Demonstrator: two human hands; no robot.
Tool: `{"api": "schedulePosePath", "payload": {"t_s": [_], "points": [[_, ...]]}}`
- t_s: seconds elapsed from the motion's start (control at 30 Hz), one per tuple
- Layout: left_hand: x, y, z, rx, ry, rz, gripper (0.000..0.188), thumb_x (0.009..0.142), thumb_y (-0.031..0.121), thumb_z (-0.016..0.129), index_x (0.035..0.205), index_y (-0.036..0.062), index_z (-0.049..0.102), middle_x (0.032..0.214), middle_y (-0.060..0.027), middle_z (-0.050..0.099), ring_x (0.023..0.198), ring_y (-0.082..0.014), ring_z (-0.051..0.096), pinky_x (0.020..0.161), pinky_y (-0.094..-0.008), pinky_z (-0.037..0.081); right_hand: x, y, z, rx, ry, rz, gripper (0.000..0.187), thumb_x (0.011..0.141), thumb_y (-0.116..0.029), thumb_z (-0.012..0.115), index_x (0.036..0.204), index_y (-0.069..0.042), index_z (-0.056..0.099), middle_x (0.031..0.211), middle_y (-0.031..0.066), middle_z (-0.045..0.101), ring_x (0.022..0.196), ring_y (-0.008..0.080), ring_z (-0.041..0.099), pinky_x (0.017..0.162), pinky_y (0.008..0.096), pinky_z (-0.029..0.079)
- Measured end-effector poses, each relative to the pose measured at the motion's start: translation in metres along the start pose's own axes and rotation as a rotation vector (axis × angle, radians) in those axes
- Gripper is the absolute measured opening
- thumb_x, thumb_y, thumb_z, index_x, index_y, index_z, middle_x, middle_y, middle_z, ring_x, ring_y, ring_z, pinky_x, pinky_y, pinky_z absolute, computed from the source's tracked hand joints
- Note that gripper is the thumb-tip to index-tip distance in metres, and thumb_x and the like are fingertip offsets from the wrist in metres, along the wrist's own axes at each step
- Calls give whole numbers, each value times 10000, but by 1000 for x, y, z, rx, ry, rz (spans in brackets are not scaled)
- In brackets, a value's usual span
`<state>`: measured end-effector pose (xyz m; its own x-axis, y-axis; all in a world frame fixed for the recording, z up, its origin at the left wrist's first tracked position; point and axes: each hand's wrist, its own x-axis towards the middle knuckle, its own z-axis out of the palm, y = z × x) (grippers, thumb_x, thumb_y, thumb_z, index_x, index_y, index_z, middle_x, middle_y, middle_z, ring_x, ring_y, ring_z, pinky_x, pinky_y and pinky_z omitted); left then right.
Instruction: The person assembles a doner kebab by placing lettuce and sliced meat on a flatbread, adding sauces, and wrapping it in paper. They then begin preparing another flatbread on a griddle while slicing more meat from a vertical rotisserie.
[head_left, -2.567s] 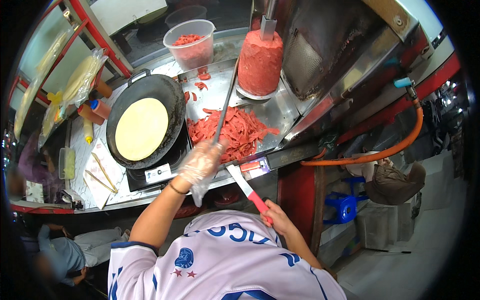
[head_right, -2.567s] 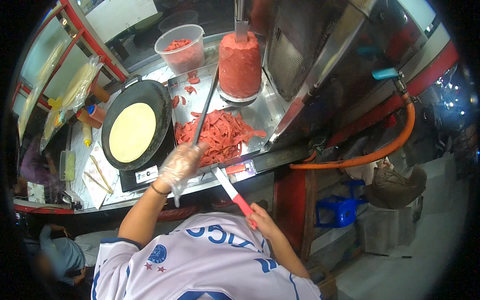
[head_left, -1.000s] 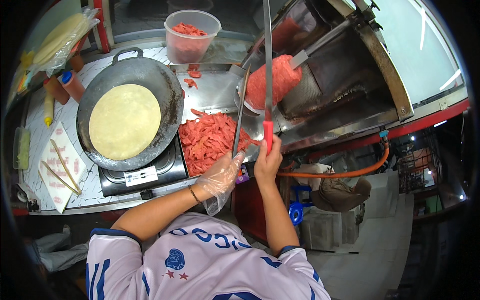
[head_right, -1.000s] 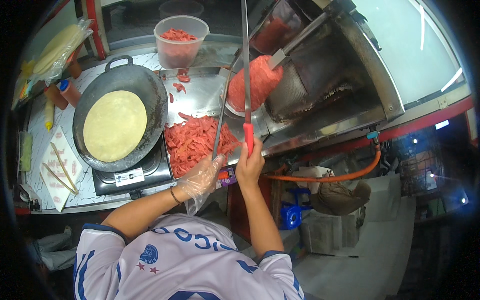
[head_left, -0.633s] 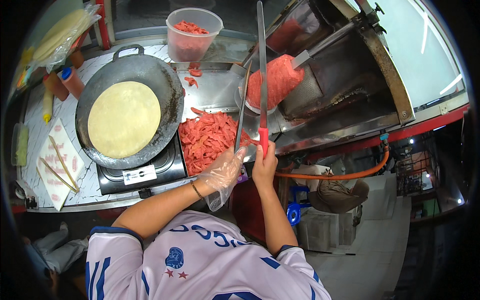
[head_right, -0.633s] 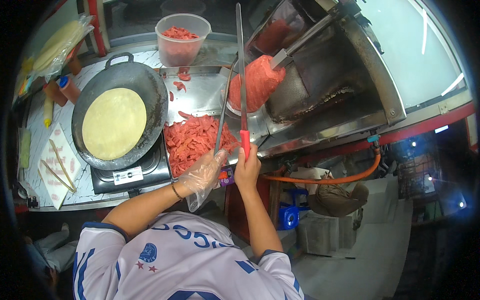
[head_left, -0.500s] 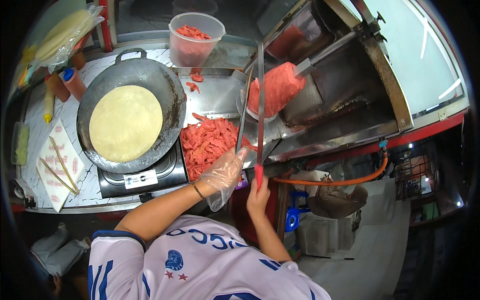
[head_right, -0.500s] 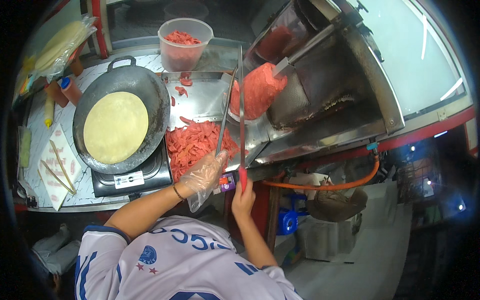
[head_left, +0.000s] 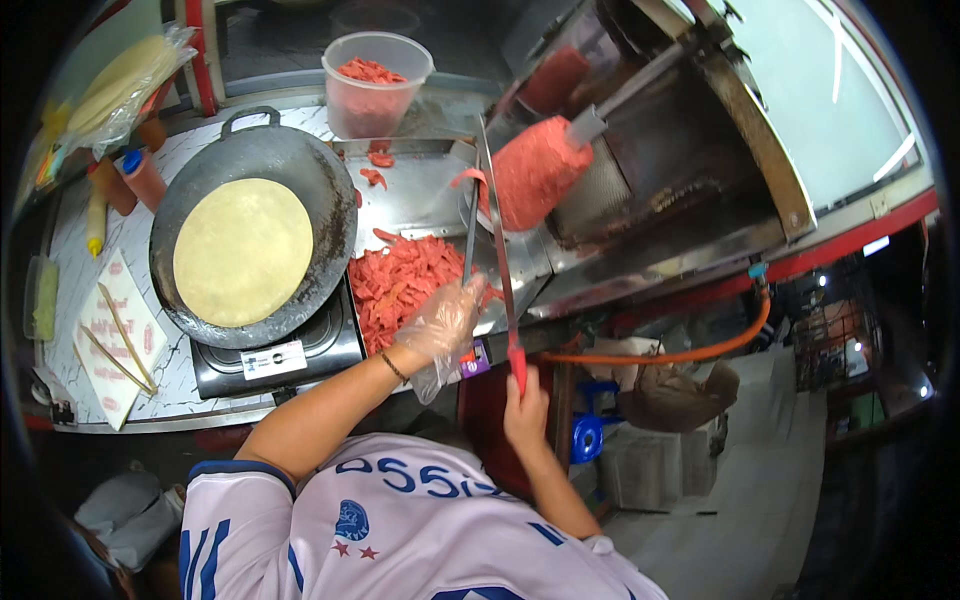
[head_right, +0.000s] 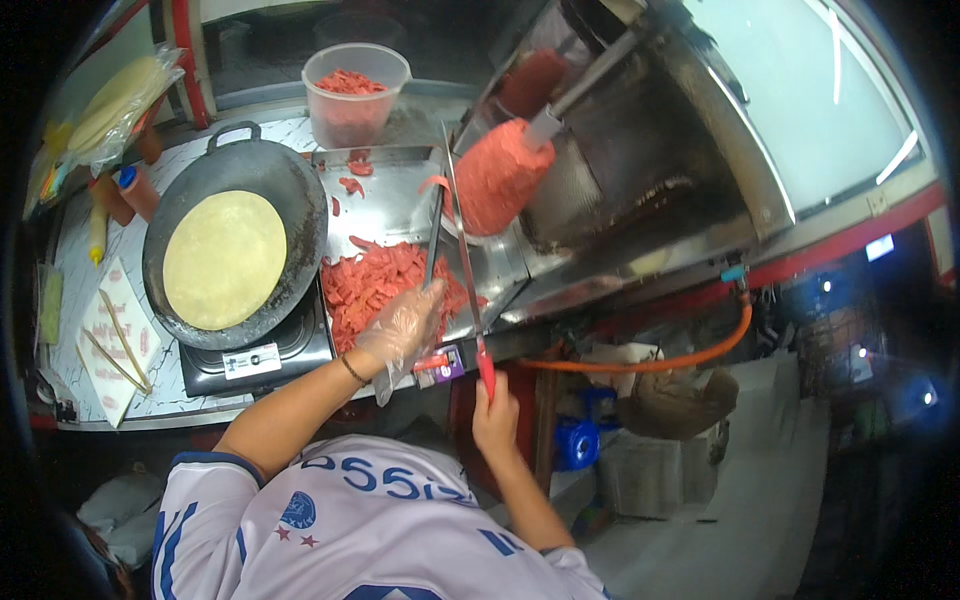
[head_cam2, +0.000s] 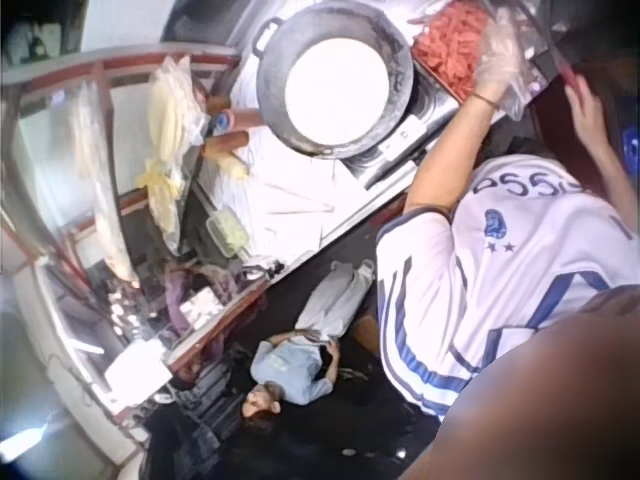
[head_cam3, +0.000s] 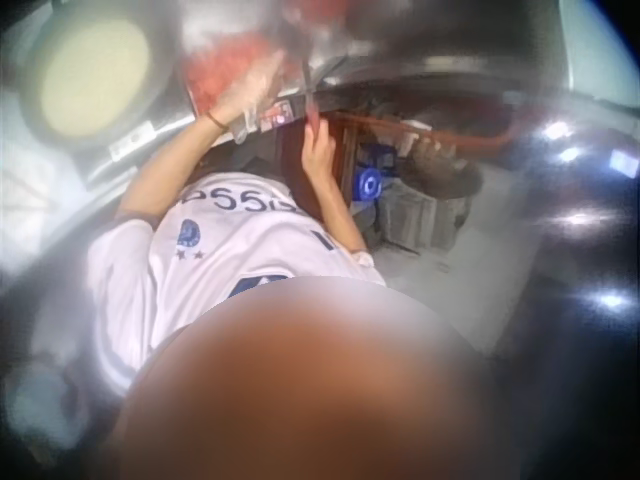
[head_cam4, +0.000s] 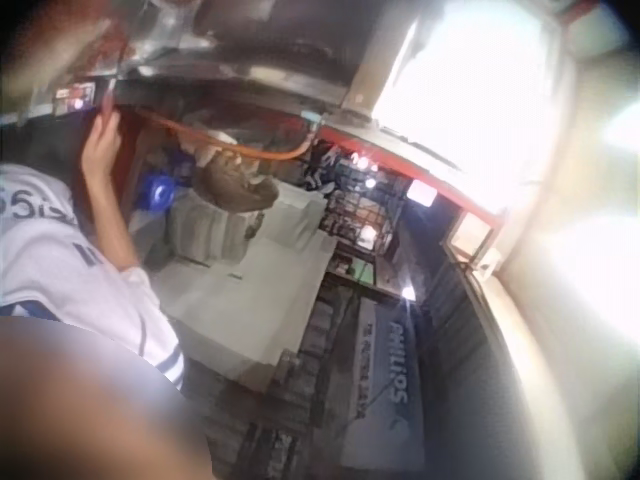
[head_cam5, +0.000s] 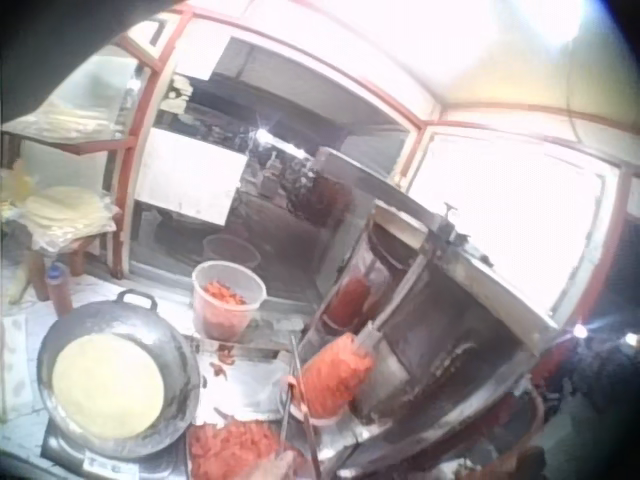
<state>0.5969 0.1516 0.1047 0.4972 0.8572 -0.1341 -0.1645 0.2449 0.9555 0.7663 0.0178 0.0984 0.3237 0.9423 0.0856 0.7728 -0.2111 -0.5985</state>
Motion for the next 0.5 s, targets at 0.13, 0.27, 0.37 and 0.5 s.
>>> {"api": "schedulePosePath", "payload": {"t_s": [0.13,0.27,0.37,0.5], "points": [[-8,18,9,-301,23,-134,446,1037,560,456,876,144,457,587,11,374,447,-141,344,435,-311,298,7,-3,-15,82,91,-277,196,1017,-218,552,1097,-39,561,715,253,584,687,458,636,551,486,435],[-6,34,3,-457,-21,-198,454,1046,567,424,887,142,454,594,8,374,455,-135,327,435,-302,271,-15,0,-41,-15,-69,-18,185,1009,-209,554,1124,-65,559,768,275,623,762,497,632,619,551,454],[-3,33,-1,-585,-54,-233,438,1046,568,426,913,151,451,595,12,376,457,-129,342,439,-293,277,-34,12,-54,-103,-103,96,184,1010,-209,546,1123,-64,558,798,278,626,790,502,631,632,558,453],[-3,34,-13,-956,-218,-269,381,1071,503,401,912,164,475,588,10,390,408,-119,324,427,-270,286,-33,29,-63,-29,-160,-23,188,1010,-216,559,1098,-50,557,776,268,612,764,493,623,619,529,456]]}}
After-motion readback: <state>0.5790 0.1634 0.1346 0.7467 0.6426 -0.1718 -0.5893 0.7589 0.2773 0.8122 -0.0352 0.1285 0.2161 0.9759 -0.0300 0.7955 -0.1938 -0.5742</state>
